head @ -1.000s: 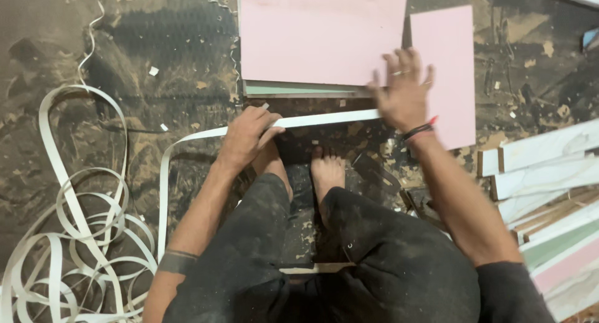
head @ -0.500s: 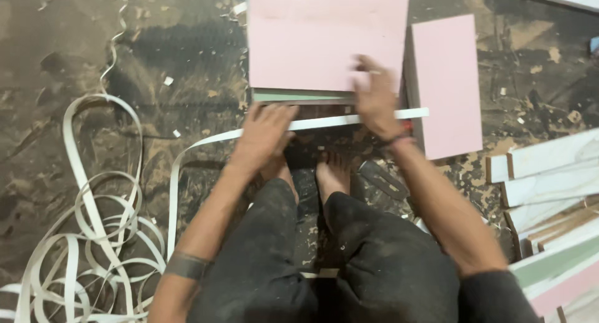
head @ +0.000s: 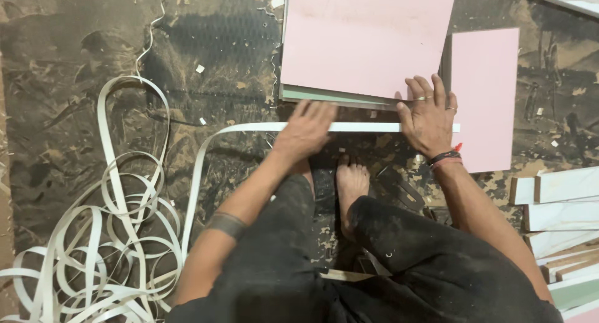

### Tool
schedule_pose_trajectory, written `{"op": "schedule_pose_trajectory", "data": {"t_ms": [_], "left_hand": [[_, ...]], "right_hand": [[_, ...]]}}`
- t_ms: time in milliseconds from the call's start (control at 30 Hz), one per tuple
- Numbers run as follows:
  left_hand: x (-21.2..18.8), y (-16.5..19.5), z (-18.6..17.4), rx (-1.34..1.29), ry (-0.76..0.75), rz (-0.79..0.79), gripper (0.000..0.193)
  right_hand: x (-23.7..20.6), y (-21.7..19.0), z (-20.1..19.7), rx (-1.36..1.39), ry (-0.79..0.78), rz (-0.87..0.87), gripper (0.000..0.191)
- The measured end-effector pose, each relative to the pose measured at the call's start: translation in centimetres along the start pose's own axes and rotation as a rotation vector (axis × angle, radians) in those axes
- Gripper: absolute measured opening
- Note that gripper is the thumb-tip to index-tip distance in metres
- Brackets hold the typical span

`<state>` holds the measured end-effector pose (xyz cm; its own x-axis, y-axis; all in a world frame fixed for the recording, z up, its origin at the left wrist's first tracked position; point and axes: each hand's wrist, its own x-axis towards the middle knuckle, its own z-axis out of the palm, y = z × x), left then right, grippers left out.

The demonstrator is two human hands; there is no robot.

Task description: The person sits on the floor and applies white edge banding tape to the edges of laminated boards, pressing the tape with a hand iron to glue it, then aligns and presses the tape by hand and turns the boards to work other edges.

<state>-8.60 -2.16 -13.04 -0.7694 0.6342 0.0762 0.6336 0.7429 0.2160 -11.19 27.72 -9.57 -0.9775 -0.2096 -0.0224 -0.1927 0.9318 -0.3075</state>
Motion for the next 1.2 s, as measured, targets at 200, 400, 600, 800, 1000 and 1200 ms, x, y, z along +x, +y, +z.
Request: {"op": "schedule_pose_trajectory", "data": {"t_ms": [200,400,600,800,1000,1200], "left_hand": [[-2.2,-0.6,-1.9,-0.078,0.195,-0.055,0.071],[-1.5,-0.2,-1.4,-0.080,0.169,-0.072,0.055],[-1.5,-0.2,-1.2,0.054,0.157,-0.021,0.037],[-1.7,0.0,-1.8,0.032,0.205,-0.019,0.032],[-1.2,0.0,-2.0,-0.075,0.158,-0.059,0.040],[-1.5,0.3,-0.7,-0.089,0.193,-0.058,0.038]], "right_hand": [[1.2,-1.2,-1.6,-0.059,-0.192,-0.006,0.051],[4.9,-11.4,0.2,0.145,-0.126,-0.242,0.057],[5.3,-10.3,-0.2,-0.004,-0.235,-0.148,0.072],[2.8,1.8,-4.8,0.017,-0.175,0.040,0.063],[3.3,4.1,-3.7,0.728,0.203,0.405,0.071],[4.6,-6.1,-2.3,0.042,-0.171,0.153,0.075]]}}
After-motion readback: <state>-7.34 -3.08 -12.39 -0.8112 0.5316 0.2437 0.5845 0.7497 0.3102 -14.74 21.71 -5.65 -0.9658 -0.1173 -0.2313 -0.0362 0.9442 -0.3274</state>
